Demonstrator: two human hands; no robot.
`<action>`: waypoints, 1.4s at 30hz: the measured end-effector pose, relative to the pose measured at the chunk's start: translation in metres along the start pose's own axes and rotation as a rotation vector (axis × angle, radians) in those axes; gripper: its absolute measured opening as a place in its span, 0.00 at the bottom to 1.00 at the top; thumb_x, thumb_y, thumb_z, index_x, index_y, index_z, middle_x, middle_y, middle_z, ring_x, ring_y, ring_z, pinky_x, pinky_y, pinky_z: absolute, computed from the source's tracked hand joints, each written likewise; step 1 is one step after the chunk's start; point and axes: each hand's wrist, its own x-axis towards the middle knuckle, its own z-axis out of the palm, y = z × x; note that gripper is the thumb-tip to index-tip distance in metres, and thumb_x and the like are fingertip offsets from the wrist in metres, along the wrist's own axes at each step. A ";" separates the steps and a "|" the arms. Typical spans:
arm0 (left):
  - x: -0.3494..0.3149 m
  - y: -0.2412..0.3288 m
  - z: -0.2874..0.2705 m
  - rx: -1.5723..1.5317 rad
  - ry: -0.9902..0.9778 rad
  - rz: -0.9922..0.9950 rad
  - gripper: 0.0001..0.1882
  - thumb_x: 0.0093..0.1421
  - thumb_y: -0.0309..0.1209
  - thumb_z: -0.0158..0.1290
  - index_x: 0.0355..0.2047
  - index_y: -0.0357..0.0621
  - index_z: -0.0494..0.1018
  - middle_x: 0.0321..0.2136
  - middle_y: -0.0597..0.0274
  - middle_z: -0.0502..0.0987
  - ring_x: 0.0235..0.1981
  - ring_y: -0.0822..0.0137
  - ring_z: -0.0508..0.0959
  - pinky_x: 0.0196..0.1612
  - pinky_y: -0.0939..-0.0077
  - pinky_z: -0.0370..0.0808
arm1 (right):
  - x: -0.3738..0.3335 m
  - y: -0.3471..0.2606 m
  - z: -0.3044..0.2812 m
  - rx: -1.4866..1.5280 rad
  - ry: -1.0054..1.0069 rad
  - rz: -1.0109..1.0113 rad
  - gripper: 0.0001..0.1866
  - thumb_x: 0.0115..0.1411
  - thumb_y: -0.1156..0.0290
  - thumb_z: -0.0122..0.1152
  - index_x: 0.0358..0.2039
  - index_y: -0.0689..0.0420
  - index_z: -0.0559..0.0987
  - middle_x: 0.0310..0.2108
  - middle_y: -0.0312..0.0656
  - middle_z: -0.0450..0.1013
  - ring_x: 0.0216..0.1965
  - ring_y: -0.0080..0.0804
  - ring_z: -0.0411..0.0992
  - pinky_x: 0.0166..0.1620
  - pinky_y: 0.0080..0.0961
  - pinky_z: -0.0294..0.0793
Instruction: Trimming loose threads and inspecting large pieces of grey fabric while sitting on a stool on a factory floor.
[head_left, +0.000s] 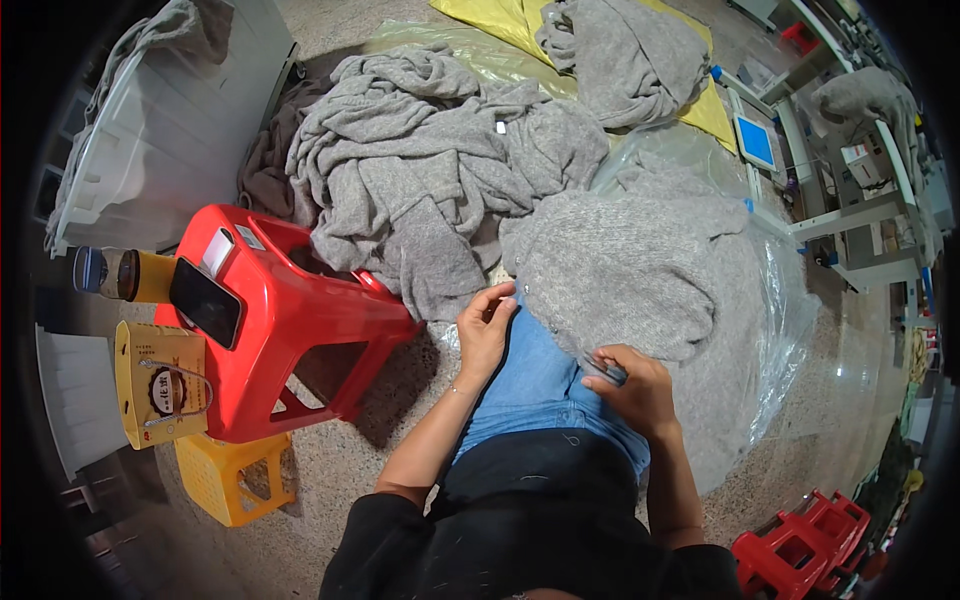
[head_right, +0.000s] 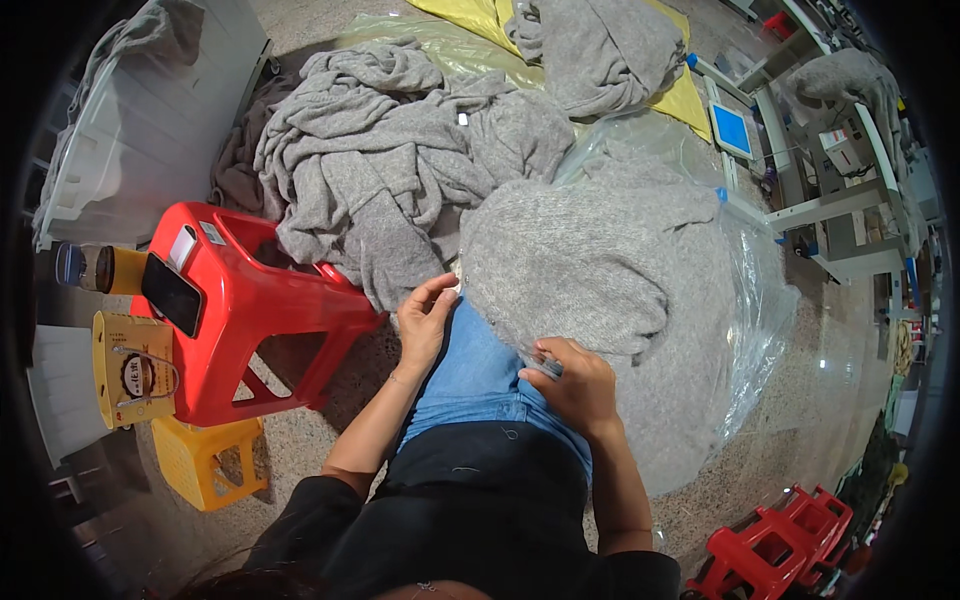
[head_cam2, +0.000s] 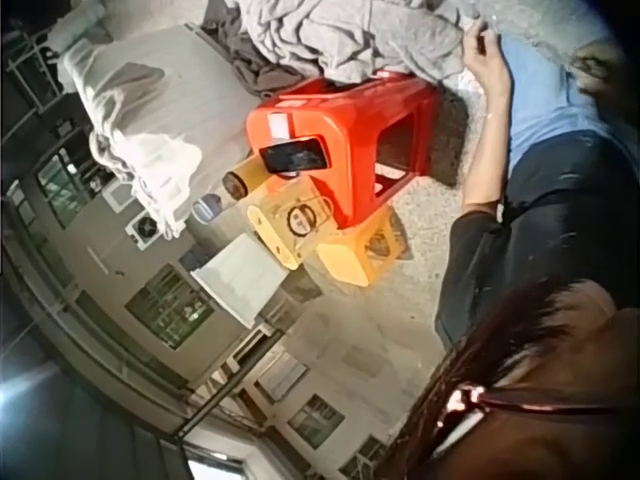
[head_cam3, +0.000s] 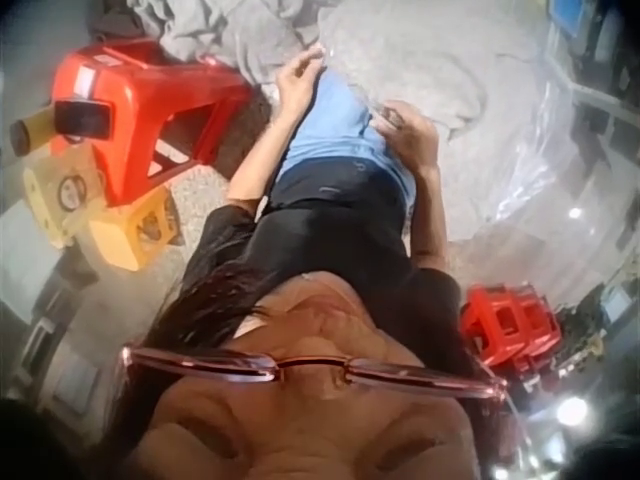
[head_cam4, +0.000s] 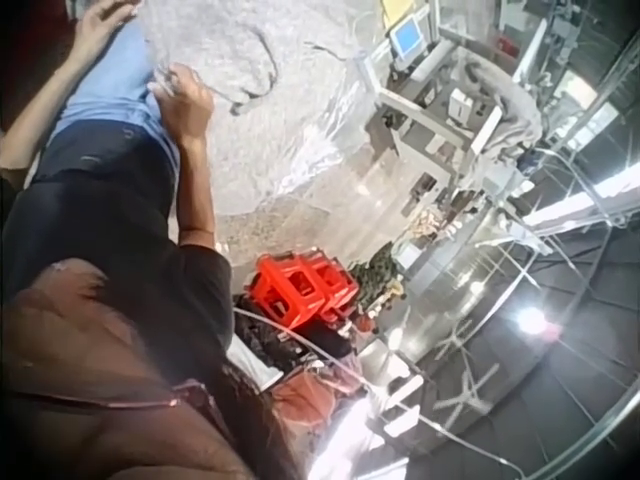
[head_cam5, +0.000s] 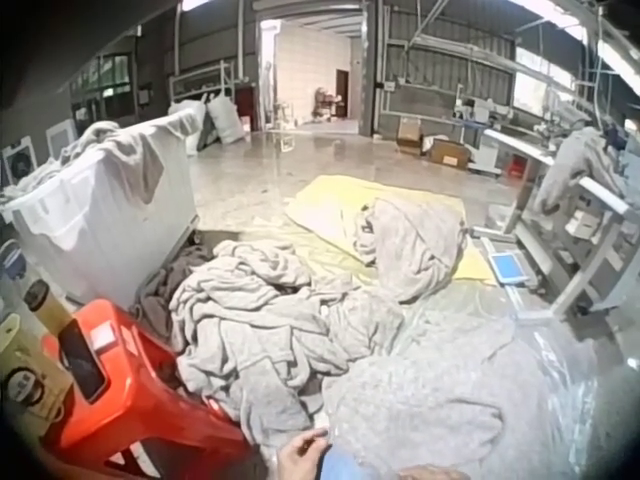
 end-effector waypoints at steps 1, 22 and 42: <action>0.001 0.002 0.001 0.001 0.001 0.001 0.07 0.57 0.24 0.54 0.36 0.35 0.77 0.33 0.66 0.77 0.32 0.78 0.73 0.38 0.84 0.70 | 0.000 0.000 0.001 0.001 0.000 -0.001 0.15 0.44 0.70 0.68 0.33 0.60 0.77 0.31 0.44 0.76 0.31 0.38 0.75 0.35 0.26 0.73; -0.008 0.018 0.002 -0.087 -0.090 0.085 0.06 0.64 0.26 0.45 0.33 0.35 0.67 0.40 0.54 0.73 0.25 0.74 0.74 0.29 0.83 0.74 | 0.058 -0.019 0.071 0.825 -0.157 0.469 0.22 0.63 0.52 0.48 0.28 0.61 0.76 0.15 0.30 0.60 0.13 0.12 0.54 0.13 0.13 0.53; -0.017 0.030 -0.006 -0.151 -0.133 0.077 0.06 0.64 0.28 0.44 0.35 0.37 0.64 0.48 0.45 0.69 0.40 0.64 0.77 0.40 0.77 0.76 | 0.061 -0.019 0.065 0.876 -0.231 0.498 0.23 0.63 0.51 0.48 0.24 0.59 0.75 0.10 0.26 0.56 0.09 0.11 0.48 0.12 0.12 0.49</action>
